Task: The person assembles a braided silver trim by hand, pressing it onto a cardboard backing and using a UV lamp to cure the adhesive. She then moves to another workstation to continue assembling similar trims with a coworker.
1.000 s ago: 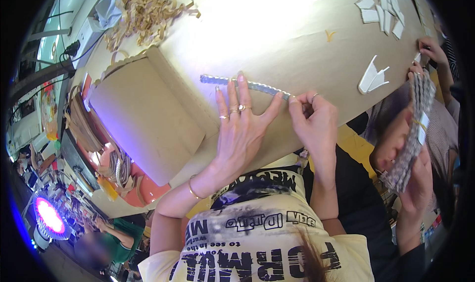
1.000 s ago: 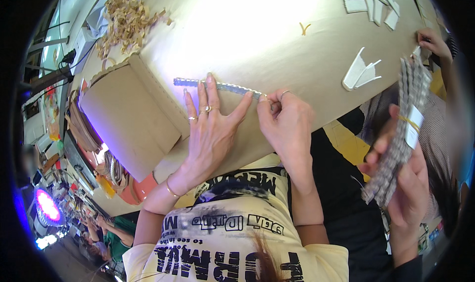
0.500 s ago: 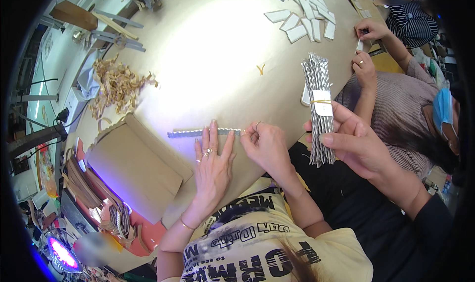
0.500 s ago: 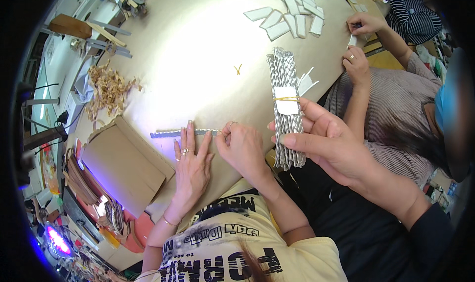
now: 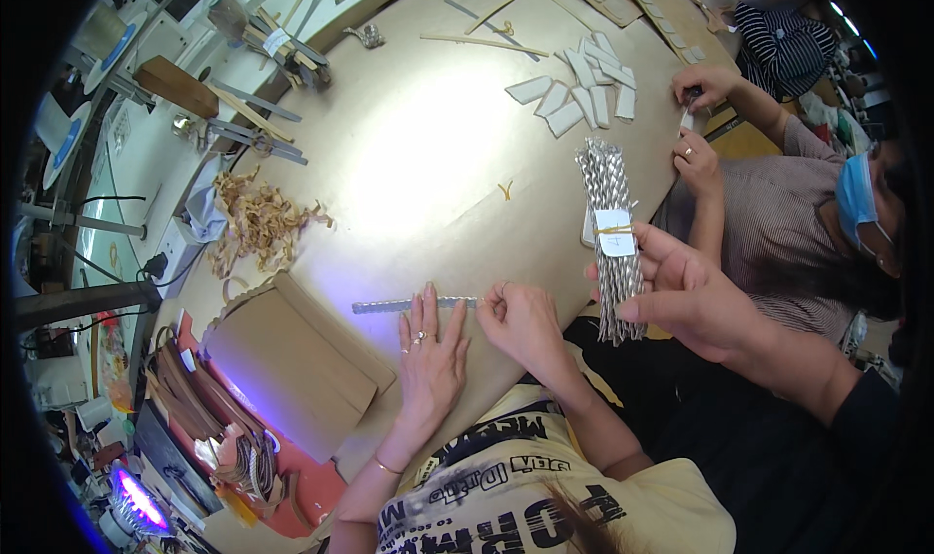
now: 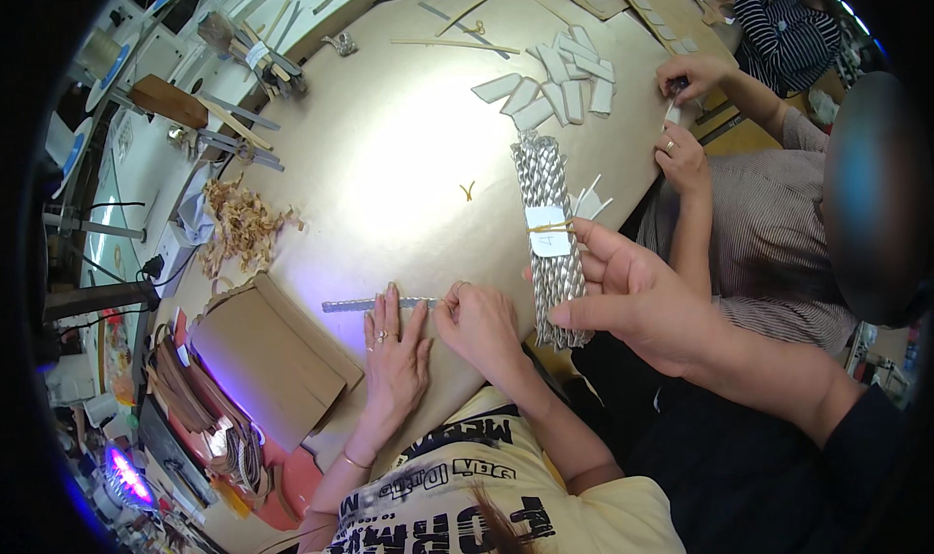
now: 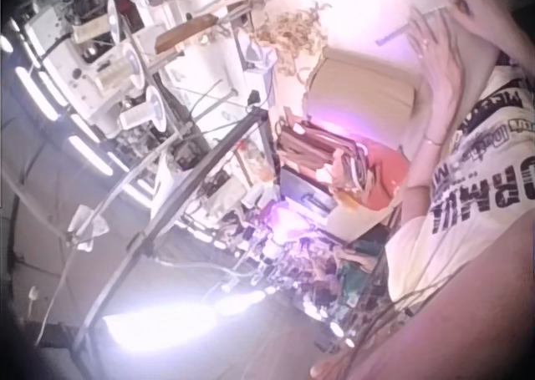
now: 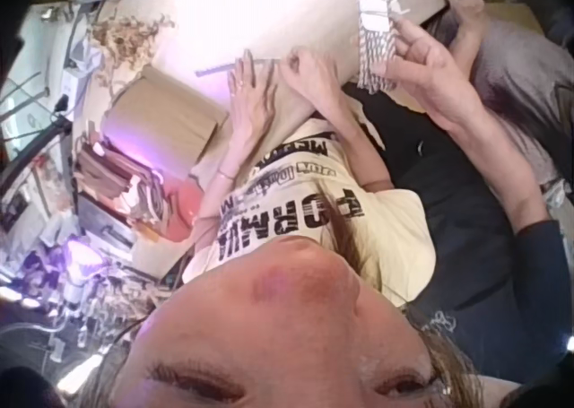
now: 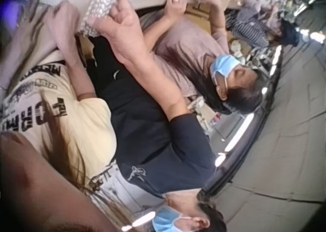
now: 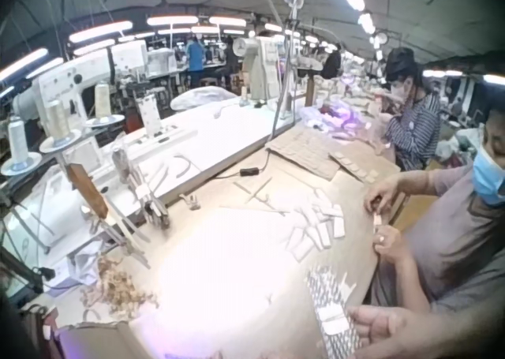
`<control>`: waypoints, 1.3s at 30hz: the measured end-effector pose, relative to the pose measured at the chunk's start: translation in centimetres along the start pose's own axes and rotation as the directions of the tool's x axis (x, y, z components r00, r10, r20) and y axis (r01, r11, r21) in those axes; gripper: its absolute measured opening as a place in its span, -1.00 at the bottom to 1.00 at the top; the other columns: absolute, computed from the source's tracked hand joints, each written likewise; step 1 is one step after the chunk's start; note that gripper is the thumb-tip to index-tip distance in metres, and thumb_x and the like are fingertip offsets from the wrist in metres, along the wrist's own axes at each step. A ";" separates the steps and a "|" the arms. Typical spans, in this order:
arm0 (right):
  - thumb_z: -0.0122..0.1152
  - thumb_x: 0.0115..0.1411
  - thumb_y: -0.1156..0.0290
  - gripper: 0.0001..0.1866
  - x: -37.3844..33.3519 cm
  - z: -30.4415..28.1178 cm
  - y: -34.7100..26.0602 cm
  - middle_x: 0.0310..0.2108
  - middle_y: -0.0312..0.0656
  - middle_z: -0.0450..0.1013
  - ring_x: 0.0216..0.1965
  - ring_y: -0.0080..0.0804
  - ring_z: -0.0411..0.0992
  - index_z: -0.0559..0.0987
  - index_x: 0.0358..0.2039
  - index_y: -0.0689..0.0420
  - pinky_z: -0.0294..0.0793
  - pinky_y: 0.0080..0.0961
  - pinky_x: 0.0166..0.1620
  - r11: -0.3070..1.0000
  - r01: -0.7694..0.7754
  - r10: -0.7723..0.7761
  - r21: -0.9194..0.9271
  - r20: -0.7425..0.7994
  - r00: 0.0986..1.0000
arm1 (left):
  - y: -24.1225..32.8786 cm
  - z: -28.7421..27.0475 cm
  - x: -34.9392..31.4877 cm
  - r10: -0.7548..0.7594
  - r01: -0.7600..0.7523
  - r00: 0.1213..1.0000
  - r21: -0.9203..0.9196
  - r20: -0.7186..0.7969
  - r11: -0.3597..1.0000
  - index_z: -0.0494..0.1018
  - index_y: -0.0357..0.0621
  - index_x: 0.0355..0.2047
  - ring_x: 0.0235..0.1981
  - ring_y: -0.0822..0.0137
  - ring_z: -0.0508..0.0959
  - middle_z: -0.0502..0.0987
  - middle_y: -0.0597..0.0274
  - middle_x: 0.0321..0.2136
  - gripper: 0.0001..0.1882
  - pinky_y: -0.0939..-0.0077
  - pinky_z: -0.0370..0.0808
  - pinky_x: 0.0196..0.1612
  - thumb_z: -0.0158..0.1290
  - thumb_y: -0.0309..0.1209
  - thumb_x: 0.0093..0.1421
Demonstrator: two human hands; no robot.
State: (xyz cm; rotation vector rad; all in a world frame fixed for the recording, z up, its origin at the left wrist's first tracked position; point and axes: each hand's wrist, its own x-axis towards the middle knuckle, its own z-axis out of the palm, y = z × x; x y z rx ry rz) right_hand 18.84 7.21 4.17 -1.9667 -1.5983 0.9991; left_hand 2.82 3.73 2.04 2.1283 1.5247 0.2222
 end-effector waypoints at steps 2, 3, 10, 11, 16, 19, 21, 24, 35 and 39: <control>0.16 0.09 0.30 -0.75 0.0 0.0 -0.1 -0.68 -0.03 0.47 -0.59 -0.02 0.49 0.55 -0.58 0.23 0.48 -0.19 -0.42 1.000 -0.002 0.002 0.013 0.004 1.000 | 0.0 0.2 -0.1 0.002 -0.002 1.000 0.003 -0.018 1.000 0.24 0.02 0.27 0.36 -0.17 0.00 -0.04 -0.14 0.36 -0.46 -0.11 -0.04 0.33 -0.04 -0.32 0.27; 0.15 0.09 0.30 -0.75 0.0 0.0 -0.1 -0.68 -0.02 0.47 -0.59 -0.01 0.49 0.55 -0.58 0.23 0.48 -0.18 -0.41 1.000 0.000 0.000 0.014 0.003 1.000 | 0.0 0.3 -0.1 0.002 -0.001 1.000 0.005 -0.027 1.000 0.25 0.02 0.27 0.36 -0.16 0.01 -0.04 -0.14 0.36 -0.46 -0.10 -0.04 0.33 -0.04 -0.32 0.27; 0.15 0.09 0.29 -0.74 0.0 -0.2 -0.1 -0.66 0.01 0.48 -0.54 0.01 0.51 0.57 -0.56 0.24 0.50 -0.17 -0.37 1.000 -0.002 0.002 0.007 -0.001 1.000 | 0.0 0.5 -0.1 0.010 -0.009 0.998 0.016 -0.064 1.000 0.25 0.04 0.27 0.36 -0.15 0.03 -0.01 -0.13 0.36 -0.47 -0.09 -0.03 0.33 -0.05 -0.31 0.27; 0.16 0.09 0.29 -0.74 -0.1 -0.2 -0.1 -0.66 -0.01 0.48 -0.56 -0.02 0.51 0.57 -0.55 0.24 0.49 -0.20 -0.39 1.000 0.010 -0.010 -0.009 -0.009 1.000 | 0.0 0.5 -0.1 0.013 -0.011 0.997 0.028 -0.071 1.000 0.25 0.04 0.27 0.36 -0.15 0.03 -0.01 -0.13 0.36 -0.47 -0.09 -0.03 0.33 -0.05 -0.31 0.27; 0.18 0.09 0.29 -0.75 -0.2 -0.1 0.0 -0.66 -0.06 0.49 -0.58 -0.09 0.51 0.57 -0.54 0.24 0.48 -0.25 -0.41 1.000 0.014 -0.015 -0.021 -0.024 1.000 | 0.0 0.6 -0.1 0.015 -0.017 0.997 -0.015 -0.080 1.000 0.26 0.01 0.25 0.36 -0.17 0.00 -0.01 -0.15 0.36 -0.48 -0.08 -0.07 0.34 -0.06 -0.32 0.26; 0.18 0.09 0.29 -0.75 -0.2 0.0 0.1 -0.66 -0.06 0.48 -0.58 -0.08 0.51 0.57 -0.53 0.24 0.48 -0.26 -0.41 0.999 0.023 -0.024 -0.031 -0.028 0.999 | 0.0 0.6 -0.1 0.014 -0.017 0.996 -0.031 -0.086 0.999 0.27 0.00 0.25 0.36 -0.18 0.00 -0.02 -0.15 0.36 -0.48 -0.08 -0.09 0.35 -0.06 -0.33 0.26; 0.19 0.08 0.30 -0.76 -0.1 0.2 0.2 -0.66 -0.06 0.48 -0.58 -0.09 0.51 0.57 -0.53 0.24 0.48 -0.27 -0.41 0.999 0.038 -0.039 -0.037 -0.038 0.999 | 0.0 0.6 -0.1 0.016 -0.018 0.996 -0.028 -0.088 0.999 0.26 0.02 0.25 0.36 -0.19 0.00 -0.02 -0.15 0.36 -0.47 -0.07 -0.09 0.35 -0.06 -0.33 0.26; 0.19 0.08 0.31 -0.76 -0.1 0.2 0.6 -0.66 -0.06 0.48 -0.58 -0.11 0.51 0.57 -0.54 0.24 0.48 -0.29 -0.41 0.999 0.044 -0.045 -0.024 -0.044 0.998 | 0.0 0.7 0.0 0.018 -0.021 0.996 -0.026 -0.088 0.999 0.26 0.05 0.26 0.36 -0.18 0.02 -0.02 -0.13 0.36 -0.47 -0.06 -0.08 0.35 -0.05 -0.32 0.26; 0.20 0.05 0.33 -0.78 -0.1 -0.2 0.1 -0.66 -0.05 0.48 -0.58 -0.12 0.51 0.57 -0.55 0.24 0.47 -0.27 -0.40 0.996 0.086 -0.087 -0.020 -0.015 0.996 | -0.3 0.8 -0.6 0.019 -0.024 0.985 -0.029 -0.172 0.999 0.25 0.13 0.26 0.36 -0.05 0.07 0.01 -0.01 0.37 -0.49 0.03 0.00 0.35 -0.06 -0.25 0.29; 0.20 0.06 0.35 -0.78 0.1 -0.3 0.6 -0.68 -0.06 0.46 -0.62 -0.20 0.50 0.58 -0.52 0.28 0.45 -0.37 -0.45 0.994 0.110 -0.110 0.013 0.010 0.994 | -0.2 0.8 -0.7 0.004 -0.009 0.990 -0.036 -0.140 0.999 0.25 0.17 0.27 0.37 0.00 0.05 0.00 0.02 0.37 -0.47 0.05 -0.01 0.36 -0.05 -0.23 0.27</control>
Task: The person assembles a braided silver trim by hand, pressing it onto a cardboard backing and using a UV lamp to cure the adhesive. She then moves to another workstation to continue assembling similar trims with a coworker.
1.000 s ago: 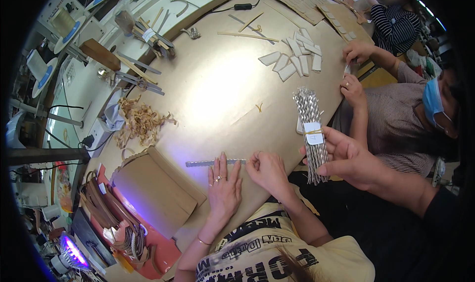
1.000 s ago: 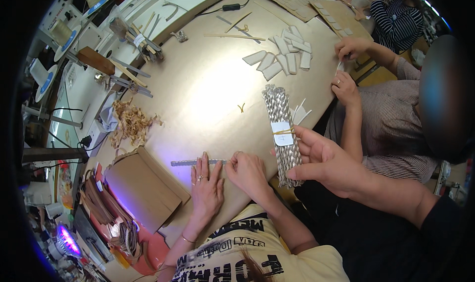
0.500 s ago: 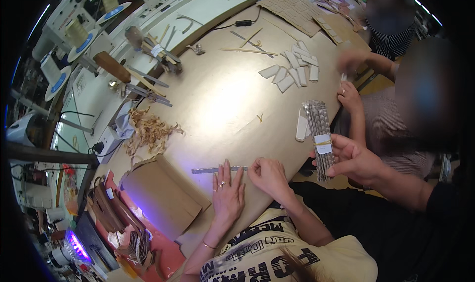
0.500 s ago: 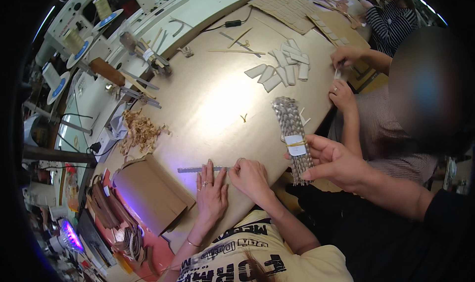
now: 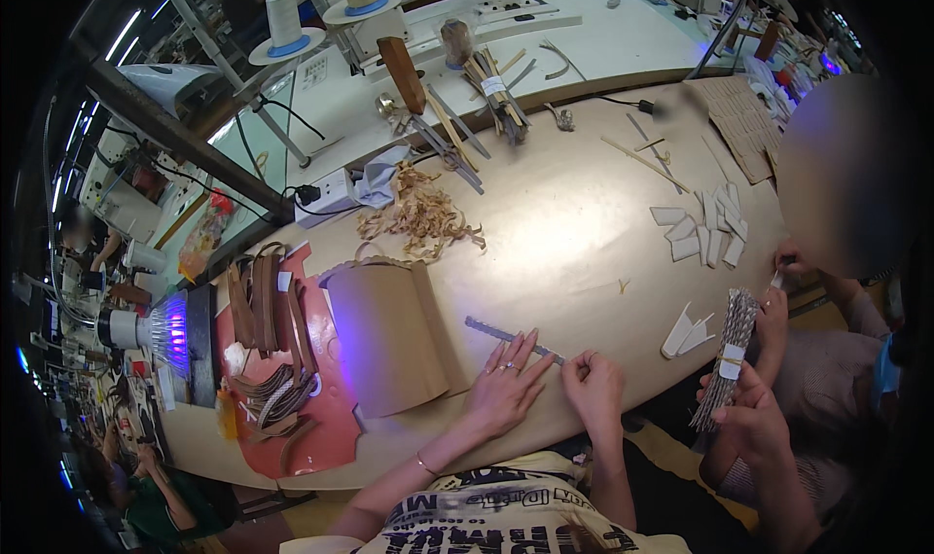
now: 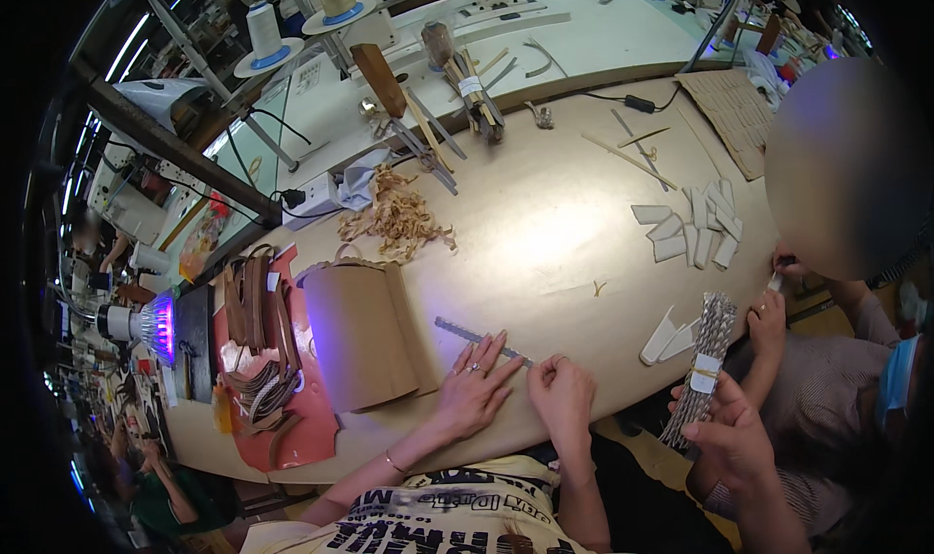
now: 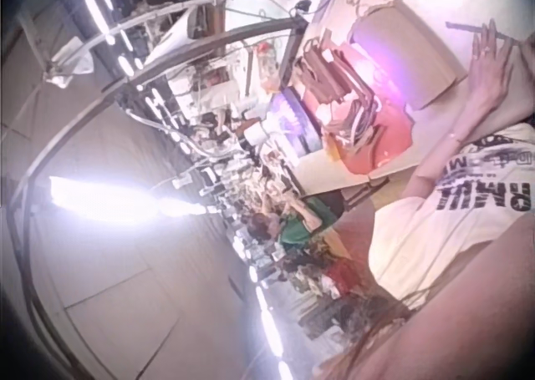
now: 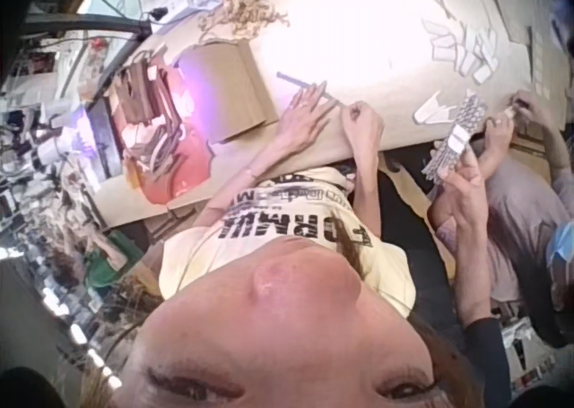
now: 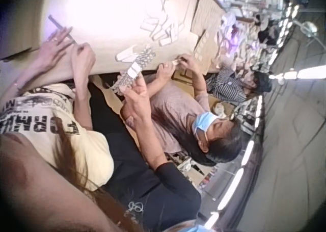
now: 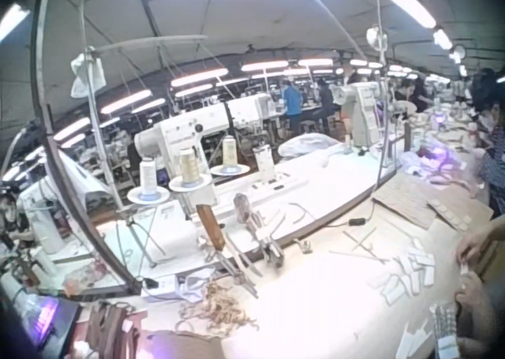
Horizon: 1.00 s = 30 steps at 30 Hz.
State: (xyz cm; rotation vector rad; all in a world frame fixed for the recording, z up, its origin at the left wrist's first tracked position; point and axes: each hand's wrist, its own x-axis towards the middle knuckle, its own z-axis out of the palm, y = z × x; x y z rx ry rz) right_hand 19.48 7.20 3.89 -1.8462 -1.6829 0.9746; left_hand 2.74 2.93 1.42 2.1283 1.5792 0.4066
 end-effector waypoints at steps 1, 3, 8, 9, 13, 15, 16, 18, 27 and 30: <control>0.20 0.06 0.35 -0.78 0.1 0.1 0.1 -0.68 -0.06 0.47 -0.62 -0.21 0.50 0.58 -0.51 0.28 0.45 -0.37 -0.46 1.000 0.000 0.000 0.016 0.008 1.000 | 0.0 0.0 0.0 -0.004 0.004 1.000 0.007 0.009 1.000 0.25 0.18 0.27 0.37 0.01 0.04 0.00 0.03 0.37 -0.47 0.06 -0.02 0.36 -0.04 -0.22 0.27; 0.20 0.08 0.35 -0.78 0.1 -0.1 0.4 -0.67 -0.06 0.47 -0.62 -0.22 0.50 0.58 -0.50 0.28 0.45 -0.39 -0.46 1.000 0.013 -0.013 0.024 0.030 0.999 | 0.0 -0.1 -0.1 -0.009 0.009 0.999 0.007 0.034 1.000 0.25 0.19 0.27 0.38 0.02 0.02 -0.01 0.04 0.38 -0.45 0.07 -0.04 0.37 -0.03 -0.19 0.25; 0.17 0.13 0.30 -0.78 0.2 -0.8 0.2 -0.65 -0.07 0.50 -0.57 -0.09 0.51 0.57 -0.51 0.19 0.47 -0.24 -0.43 0.999 0.012 -0.017 0.044 0.123 0.992 | 0.1 -0.6 0.0 -0.028 0.019 0.995 0.092 0.097 0.996 0.16 0.20 0.32 0.39 0.02 0.01 -0.07 0.07 0.40 -0.39 0.07 -0.05 0.37 -0.05 -0.09 0.27; 0.16 0.16 0.30 -0.78 0.2 -1.0 0.2 -0.64 -0.07 0.50 -0.56 -0.08 0.51 0.56 -0.50 0.18 0.47 -0.21 -0.41 0.998 0.006 -0.014 0.067 0.129 0.991 | 0.2 -0.7 0.1 -0.034 0.023 0.994 0.106 0.108 0.994 0.16 0.20 0.32 0.38 0.01 0.00 -0.08 0.06 0.40 -0.38 0.07 -0.06 0.37 -0.05 -0.08 0.26; 0.21 0.15 0.32 -0.78 0.2 -1.0 0.7 -0.67 -0.09 0.48 -0.64 -0.18 0.49 0.56 -0.51 0.21 0.45 -0.29 -0.47 0.992 0.069 -0.078 0.103 0.088 0.993 | 0.3 -0.7 0.1 -0.057 0.032 0.987 0.162 0.149 0.986 0.19 0.17 0.31 0.38 -0.03 0.00 -0.07 0.01 0.39 -0.37 0.05 -0.07 0.37 -0.02 -0.07 0.24; 0.22 0.15 0.32 -0.78 0.3 -0.7 1.1 -0.66 -0.09 0.49 -0.63 -0.18 0.50 0.55 -0.50 0.21 0.46 -0.30 -0.46 0.988 0.080 -0.089 0.132 0.064 0.994 | 0.3 -0.5 0.2 -0.052 0.033 0.991 0.147 0.126 0.989 0.20 0.15 0.30 0.38 -0.05 -0.01 -0.07 -0.01 0.39 -0.37 0.05 -0.07 0.37 -0.01 -0.08 0.23; 0.22 0.15 0.32 -0.78 0.0 -0.6 1.4 -0.66 -0.09 0.49 -0.63 -0.19 0.50 0.55 -0.49 0.22 0.47 -0.31 -0.46 0.985 0.071 -0.082 0.160 0.060 0.995 | 0.4 -0.4 0.1 -0.040 0.025 0.994 0.147 0.100 0.989 0.20 0.14 0.30 0.39 -0.05 -0.02 -0.06 -0.02 0.39 -0.37 0.04 -0.07 0.37 -0.01 -0.09 0.23; 0.22 0.15 0.33 -0.79 -0.1 -0.3 1.5 -0.66 -0.08 0.50 -0.62 -0.19 0.51 0.55 -0.48 0.23 0.48 -0.33 -0.46 0.982 0.069 -0.073 0.174 0.015 0.997 | 0.4 -0.3 0.2 -0.049 0.031 0.991 0.146 0.122 0.989 0.22 0.11 0.29 0.39 -0.08 -0.03 -0.05 -0.03 0.38 -0.37 0.00 -0.08 0.37 0.01 -0.10 0.21; 0.21 0.14 0.39 -0.82 -1.0 -0.8 1.0 -0.61 -0.05 0.52 -0.56 -0.20 0.54 0.56 -0.43 0.27 0.52 -0.36 -0.41 0.978 -0.047 0.054 0.203 -0.030 0.998 | 0.7 -0.4 0.5 -0.038 0.026 0.996 0.147 0.085 0.989 0.21 0.09 0.29 0.38 -0.13 -0.02 -0.05 -0.07 0.38 -0.34 -0.03 -0.08 0.36 0.06 -0.15 0.18; 0.24 0.15 0.38 -0.81 -1.4 -0.7 1.0 -0.61 -0.09 0.52 -0.59 -0.32 0.54 0.57 -0.41 0.28 0.52 -0.46 -0.45 0.982 -0.026 0.040 0.185 -0.072 0.997 | 0.6 -0.3 0.6 -0.032 0.022 0.997 0.139 0.075 0.990 0.22 0.10 0.29 0.37 -0.13 -0.01 -0.04 -0.06 0.38 -0.34 -0.02 -0.06 0.35 0.07 -0.13 0.18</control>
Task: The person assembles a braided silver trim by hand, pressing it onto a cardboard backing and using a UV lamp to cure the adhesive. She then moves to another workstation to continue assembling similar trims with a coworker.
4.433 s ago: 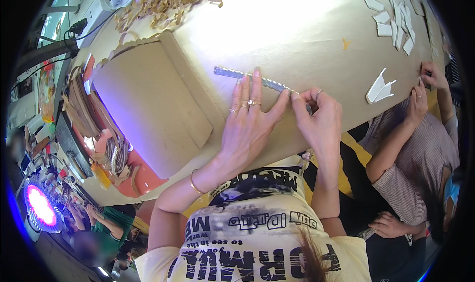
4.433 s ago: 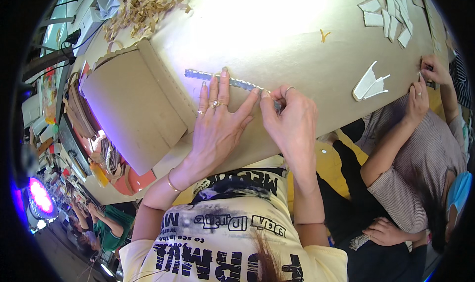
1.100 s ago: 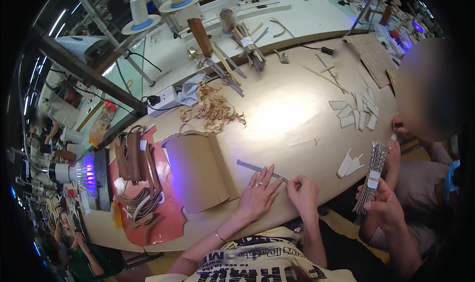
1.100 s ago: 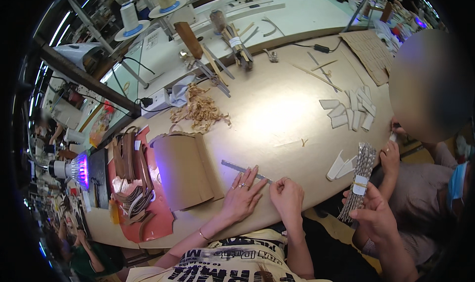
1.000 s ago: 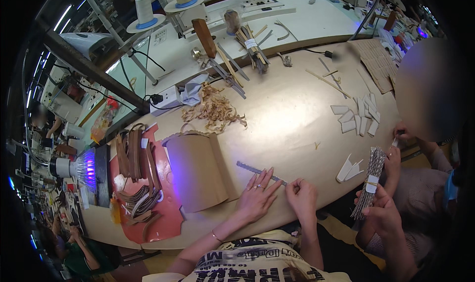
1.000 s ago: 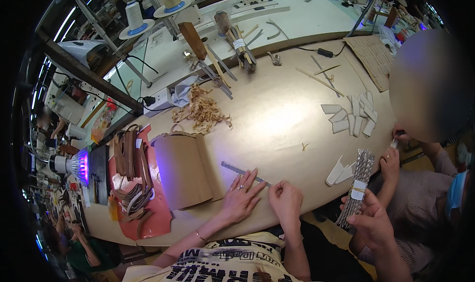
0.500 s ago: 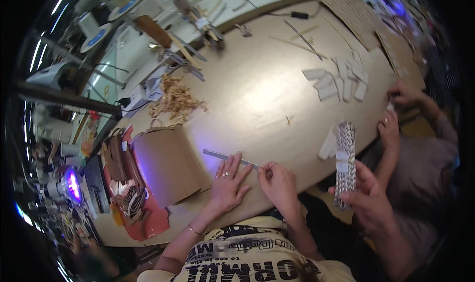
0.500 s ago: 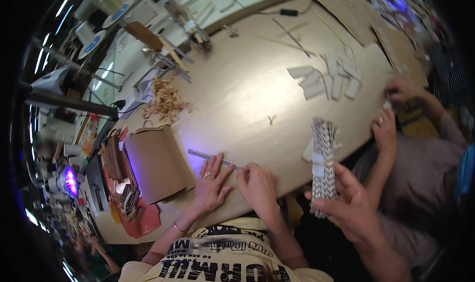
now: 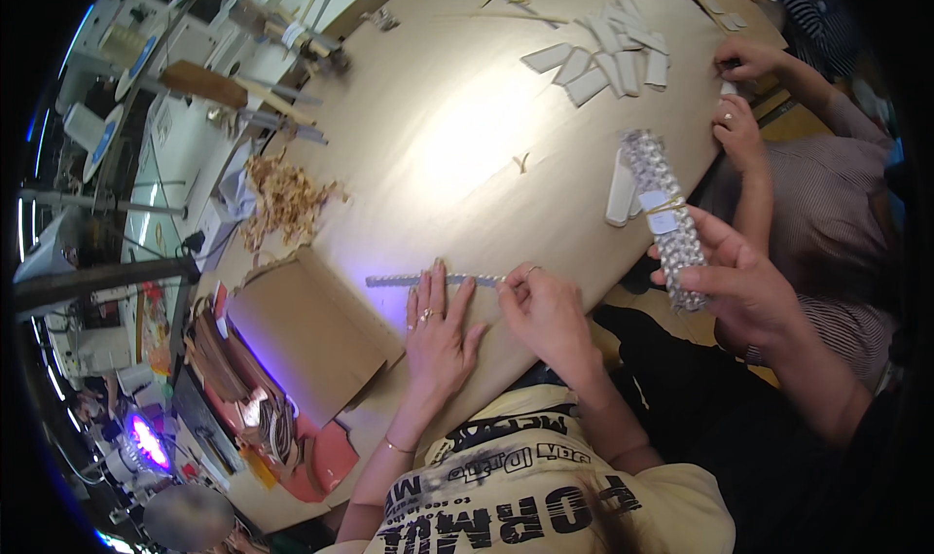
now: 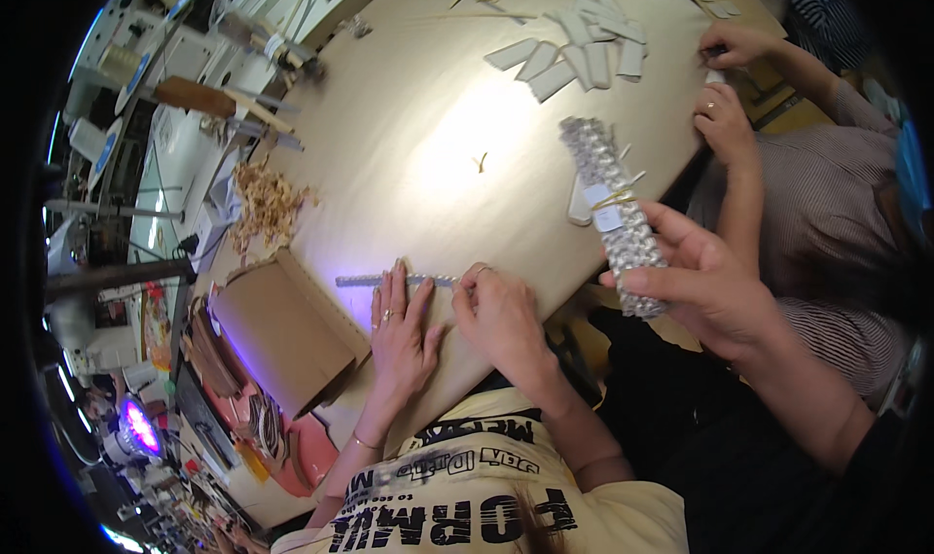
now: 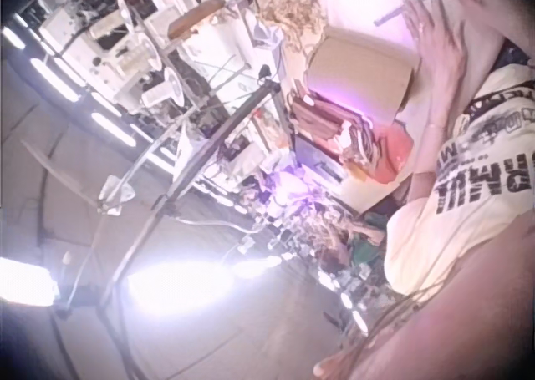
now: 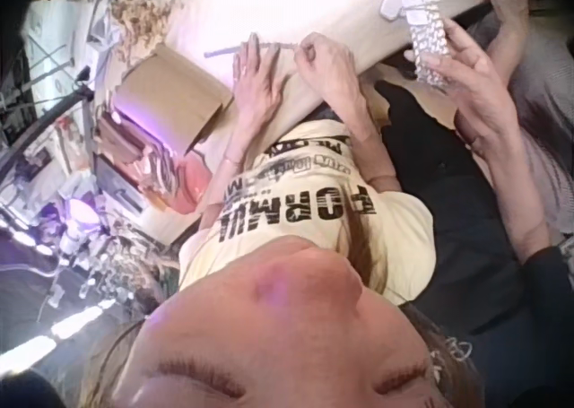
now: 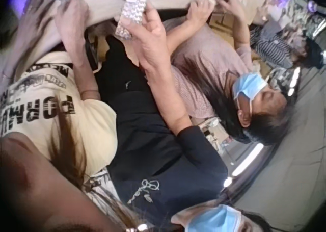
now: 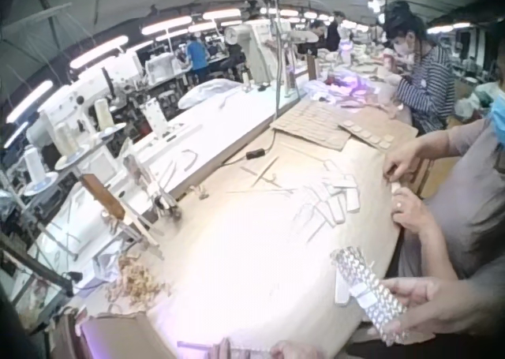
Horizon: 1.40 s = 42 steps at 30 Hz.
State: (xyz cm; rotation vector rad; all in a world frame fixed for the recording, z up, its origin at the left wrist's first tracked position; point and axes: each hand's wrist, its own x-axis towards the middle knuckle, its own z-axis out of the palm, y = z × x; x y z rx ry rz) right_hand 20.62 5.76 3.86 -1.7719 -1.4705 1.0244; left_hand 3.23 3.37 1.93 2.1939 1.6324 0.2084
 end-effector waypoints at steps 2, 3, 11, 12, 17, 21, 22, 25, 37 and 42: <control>0.25 0.16 0.38 -0.81 -0.2 0.1 0.0 -0.62 -0.11 0.50 -0.60 -0.38 0.51 0.57 -0.41 0.28 0.50 -0.50 -0.47 1.000 0.016 -0.016 0.012 0.004 1.000 | -0.2 0.1 0.0 0.012 -0.012 1.000 -0.021 -0.008 1.000 0.22 0.10 0.29 0.37 -0.12 0.00 -0.03 -0.06 0.37 -0.34 -0.02 -0.05 0.35 0.06 -0.10 0.19; 0.25 0.16 0.39 -0.82 -0.4 0.1 0.0 -0.63 -0.13 0.49 -0.62 -0.41 0.50 0.57 -0.41 0.28 0.49 -0.52 -0.48 1.000 0.016 -0.016 0.014 0.016 1.000 | -0.2 0.2 -0.1 0.005 -0.006 1.000 -0.029 -0.014 1.000 0.22 0.11 0.29 0.37 -0.12 0.00 -0.03 -0.05 0.37 -0.34 -0.01 -0.04 0.35 0.05 -0.09 0.19; 0.27 0.14 0.48 -0.86 -0.6 0.3 -0.4 -0.62 -0.20 0.46 -0.65 -0.58 0.36 0.56 -0.45 0.30 0.39 -0.61 -0.52 0.993 -0.051 0.049 0.105 0.014 0.999 | -0.7 0.4 -0.2 0.016 -0.017 1.000 -0.084 -0.006 0.996 0.24 0.12 0.28 0.36 -0.09 0.03 0.00 -0.05 0.37 -0.38 -0.02 -0.03 0.34 0.00 -0.03 0.23; 0.26 0.14 0.48 -0.86 -0.5 0.3 -0.3 -0.63 -0.22 0.45 -0.64 -0.62 0.35 0.56 -0.44 0.31 0.37 -0.63 -0.53 0.985 -0.106 0.105 0.140 0.017 0.994 | -0.7 0.3 -0.1 0.017 -0.017 1.000 -0.092 0.000 0.996 0.26 0.10 0.27 0.36 -0.13 0.03 -0.01 -0.08 0.36 -0.38 -0.03 -0.03 0.34 0.01 -0.04 0.23; 0.26 0.15 0.47 -0.84 0.0 0.4 -0.5 -0.66 -0.24 0.43 -0.65 -0.66 0.33 0.57 -0.43 0.33 0.33 -0.66 -0.55 0.978 -0.173 0.177 0.117 -0.020 0.984 | -0.6 0.1 0.1 0.022 -0.019 0.999 -0.103 0.030 0.994 0.28 0.08 0.26 0.34 -0.22 0.03 -0.02 -0.17 0.35 -0.38 -0.07 -0.04 0.33 0.02 -0.02 0.22; 0.27 0.13 0.47 -0.85 0.1 0.6 -0.6 -0.67 -0.23 0.42 -0.68 -0.62 0.33 0.57 -0.45 0.33 0.33 -0.63 -0.56 0.980 -0.183 0.187 0.082 -0.037 0.982 | -0.4 -0.2 0.1 0.021 -0.015 0.998 -0.098 0.059 0.995 0.28 0.08 0.26 0.34 -0.26 0.01 -0.03 -0.20 0.35 -0.36 -0.09 -0.04 0.33 0.03 0.00 0.21; 0.27 0.13 0.47 -0.85 0.1 0.7 -0.6 -0.67 -0.22 0.42 -0.68 -0.60 0.33 0.56 -0.46 0.32 0.34 -0.62 -0.56 0.982 -0.180 0.183 0.058 -0.044 0.982 | -0.3 -0.3 0.1 0.021 -0.015 0.998 -0.094 0.065 0.996 0.28 0.08 0.26 0.34 -0.27 0.01 -0.03 -0.20 0.35 -0.35 -0.09 -0.04 0.33 0.04 0.00 0.20; 0.26 0.12 0.47 -0.85 0.1 0.8 -0.6 -0.68 -0.20 0.42 -0.69 -0.55 0.35 0.55 -0.48 0.31 0.34 -0.59 -0.56 0.986 -0.168 0.169 0.020 -0.051 0.984 | -0.2 -0.6 0.3 0.018 -0.011 0.997 -0.094 0.070 0.996 0.28 0.10 0.25 0.34 -0.27 0.00 -0.05 -0.20 0.35 -0.35 -0.09 -0.02 0.33 0.06 -0.01 0.18; 0.29 0.10 0.45 -0.82 0.4 0.8 -0.8 -0.70 -0.19 0.41 -0.70 -0.48 0.37 0.53 -0.53 0.29 0.37 -0.55 -0.56 0.988 -0.147 0.144 -0.046 -0.064 0.988 | 0.6 -0.7 0.6 0.035 -0.034 0.995 -0.011 0.095 0.999 0.29 0.24 0.25 0.32 -0.37 -0.01 -0.10 -0.34 0.34 -0.37 -0.13 0.00 0.31 0.08 -0.01 0.17; 0.29 0.10 0.45 -0.81 0.3 0.7 -0.6 -0.70 -0.18 0.40 -0.70 -0.48 0.37 0.53 -0.53 0.30 0.37 -0.56 -0.55 0.989 -0.148 0.149 0.010 -0.073 0.986 | 0.9 -0.7 0.7 0.046 -0.047 0.996 0.016 0.076 0.999 0.29 0.27 0.25 0.30 -0.42 0.00 -0.11 -0.41 0.32 -0.38 -0.15 0.00 0.31 0.08 -0.01 0.17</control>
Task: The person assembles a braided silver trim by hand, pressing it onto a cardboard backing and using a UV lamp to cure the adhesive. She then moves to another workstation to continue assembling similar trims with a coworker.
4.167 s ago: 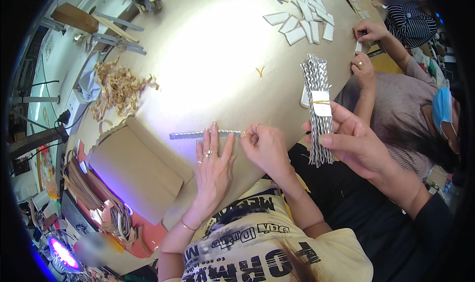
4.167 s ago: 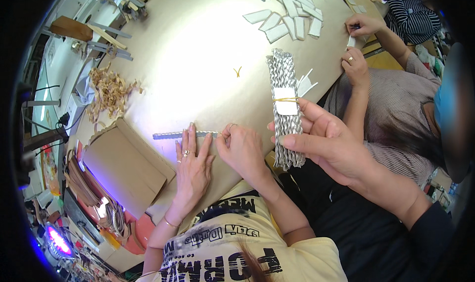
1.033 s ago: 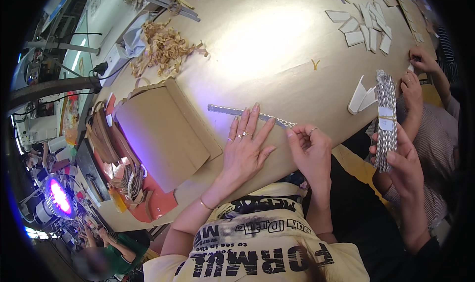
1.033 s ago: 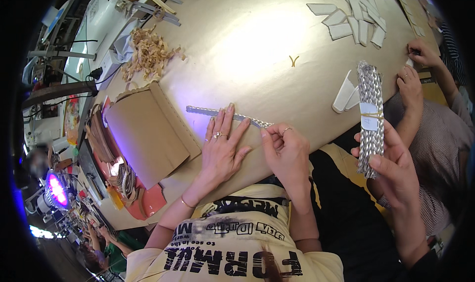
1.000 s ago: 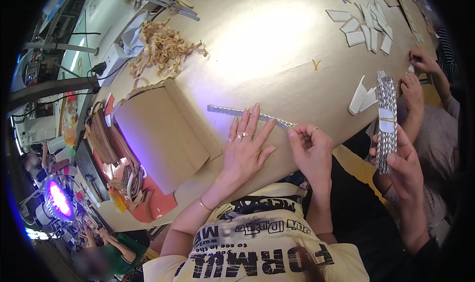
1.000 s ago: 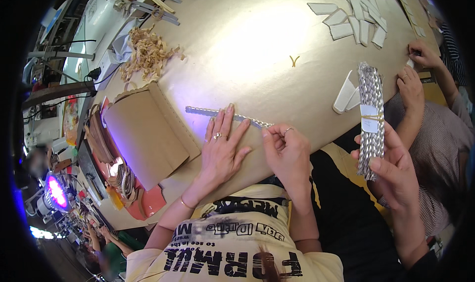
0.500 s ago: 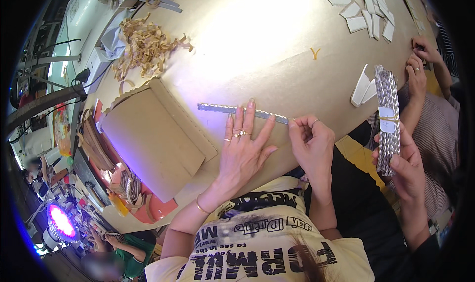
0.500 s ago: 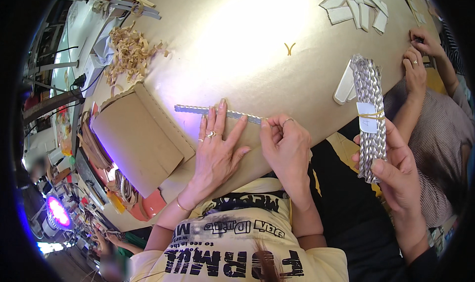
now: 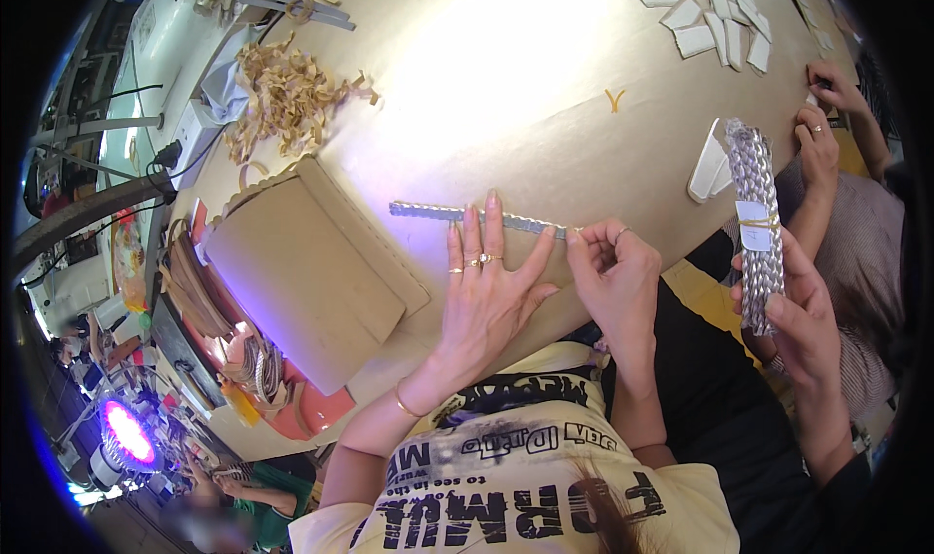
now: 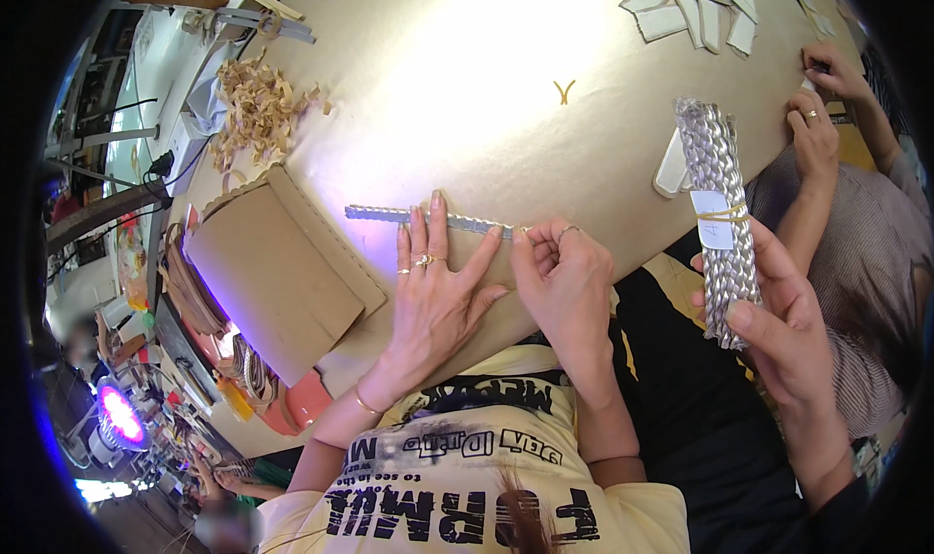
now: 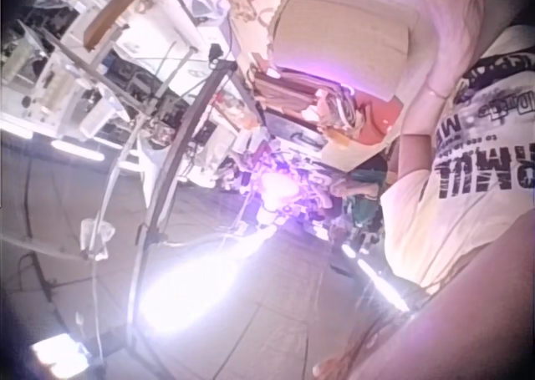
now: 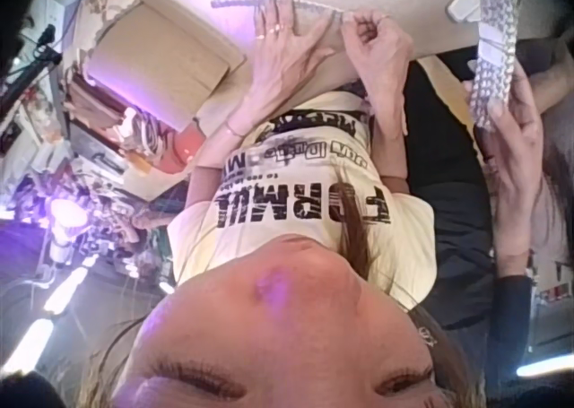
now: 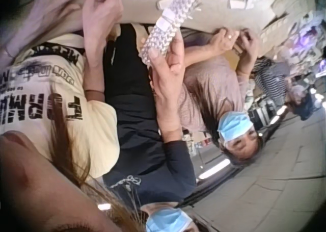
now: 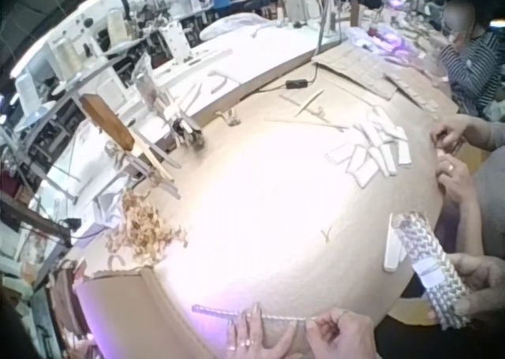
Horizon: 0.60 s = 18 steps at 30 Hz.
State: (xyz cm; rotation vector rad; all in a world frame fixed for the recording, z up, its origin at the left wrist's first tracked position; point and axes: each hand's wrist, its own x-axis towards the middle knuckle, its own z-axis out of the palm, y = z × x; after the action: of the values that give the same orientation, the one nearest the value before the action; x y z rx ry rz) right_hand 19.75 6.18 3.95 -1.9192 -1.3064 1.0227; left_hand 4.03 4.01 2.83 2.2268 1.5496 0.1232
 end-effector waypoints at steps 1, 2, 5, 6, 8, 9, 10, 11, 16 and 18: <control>0.29 0.10 0.45 -0.81 0.0 -0.1 0.2 -0.70 -0.18 0.41 -0.69 -0.48 0.37 0.53 -0.53 0.30 0.38 -0.56 -0.55 1.000 -0.009 0.009 0.006 0.005 1.000 | 0.0 0.1 0.0 0.000 -0.001 1.000 -0.012 -0.009 1.000 0.29 0.27 0.25 0.30 -0.42 0.00 -0.11 -0.42 0.32 -0.38 -0.15 0.00 0.30 0.09 -0.01 0.17; 0.29 0.10 0.46 -0.82 -0.1 -0.2 0.4 -0.69 -0.18 0.41 -0.68 -0.48 0.37 0.53 -0.52 0.30 0.38 -0.56 -0.54 1.000 -0.018 0.018 0.012 0.010 1.000 | 0.0 0.2 -0.1 0.004 -0.004 1.000 -0.003 -0.006 1.000 0.30 0.26 0.24 0.29 -0.43 0.01 -0.11 -0.42 0.32 -0.38 -0.16 0.00 0.30 0.10 -0.02 0.16; 0.29 0.12 0.46 -0.83 -0.4 -0.7 0.6 -0.66 -0.25 0.44 -0.65 -0.61 0.34 0.55 -0.49 0.31 0.34 -0.63 -0.54 1.000 -0.010 0.011 -0.016 0.031 0.999 | 0.0 0.5 -0.2 0.000 0.000 1.000 -0.019 0.004 1.000 0.30 0.25 0.24 0.28 -0.45 0.02 -0.10 -0.44 0.31 -0.37 -0.20 0.01 0.29 0.12 -0.04 0.15; 0.28 0.13 0.46 -0.83 -0.2 -0.9 0.4 -0.65 -0.29 0.45 -0.64 -0.68 0.33 0.55 -0.48 0.31 0.32 -0.66 -0.54 0.999 -0.025 0.026 -0.022 0.048 0.999 | 0.1 0.6 -0.3 -0.003 0.003 1.000 -0.024 0.003 1.000 0.30 0.25 0.24 0.28 -0.45 0.03 -0.10 -0.45 0.31 -0.36 -0.21 0.01 0.29 0.13 -0.04 0.14; 0.23 0.13 0.42 -0.84 -0.1 -1.8 -1.0 -0.64 -0.16 0.45 -0.60 -0.27 0.44 0.54 -0.47 0.27 0.43 -0.38 -0.45 0.981 -0.010 0.016 -0.193 0.034 0.999 | 0.0 0.7 -0.2 0.004 -0.005 0.999 -0.018 -0.042 1.000 0.27 0.25 0.25 0.27 -0.46 0.05 -0.08 -0.46 0.30 -0.34 -0.27 0.02 0.27 0.14 -0.05 0.14; 0.20 0.15 0.40 -0.84 0.1 -2.1 -2.0 -0.60 -0.13 0.47 -0.55 -0.17 0.47 0.55 -0.46 0.25 0.44 -0.28 -0.41 0.959 -0.035 0.032 -0.283 -0.017 0.999 | 0.1 0.7 -0.3 0.003 -0.003 1.000 -0.013 -0.026 1.000 0.25 0.25 0.26 0.27 -0.46 0.04 -0.07 -0.45 0.30 -0.34 -0.27 0.01 0.27 0.13 -0.04 0.15; 0.18 0.16 0.39 -0.85 0.8 -2.3 -3.1 -0.54 -0.09 0.49 -0.51 -0.17 0.50 0.56 -0.38 0.22 0.45 -0.27 -0.38 0.932 -0.001 -0.021 -0.362 -0.055 0.998 | 0.1 0.8 -0.3 0.001 -0.001 1.000 -0.009 -0.030 1.000 0.23 0.26 0.27 0.27 -0.45 0.04 -0.07 -0.45 0.30 -0.33 -0.28 0.00 0.27 0.11 -0.03 0.16; 0.17 0.18 0.39 -0.84 1.6 -2.3 -4.3 -0.49 -0.07 0.50 -0.47 -0.15 0.51 0.55 -0.30 0.22 0.46 -0.26 -0.36 0.932 0.125 -0.150 -0.341 -0.049 0.987 | 0.0 0.9 -0.4 0.006 -0.007 0.998 -0.001 -0.058 1.000 0.23 0.26 0.28 0.27 -0.45 0.04 -0.06 -0.44 0.30 -0.34 -0.27 -0.01 0.28 0.09 -0.02 0.17; 0.10 0.24 0.38 -0.62 8.9 2.5 -11.8 -0.36 0.05 0.49 -0.34 0.01 0.50 0.38 0.06 0.15 0.48 -0.13 -0.25 0.725 0.641 -0.606 -0.252 0.208 0.768 | -0.4 2.0 -0.8 0.042 -0.040 0.988 0.011 -0.148 0.999 0.21 0.27 0.29 0.29 -0.42 0.02 -0.06 -0.40 0.31 -0.36 -0.26 -0.03 0.28 -0.02 0.07 0.23; 0.06 0.26 0.38 -0.59 13.9 6.3 -15.9 -0.47 0.00 0.48 -0.42 0.00 0.49 0.33 0.12 0.05 0.45 -0.12 -0.31 0.606 0.690 -0.705 -0.395 0.134 0.696 | -0.4 2.2 -0.8 0.038 -0.038 0.990 0.004 -0.135 0.999 0.20 0.28 0.29 0.30 -0.42 0.00 -0.09 -0.39 0.32 -0.36 -0.28 -0.04 0.28 -0.05 0.09 0.24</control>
State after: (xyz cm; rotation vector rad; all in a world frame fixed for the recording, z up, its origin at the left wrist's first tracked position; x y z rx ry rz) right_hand 9.80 24.94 9.80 -1.4161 -2.1496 0.3005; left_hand 4.03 2.73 0.79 2.2913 1.5762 0.2901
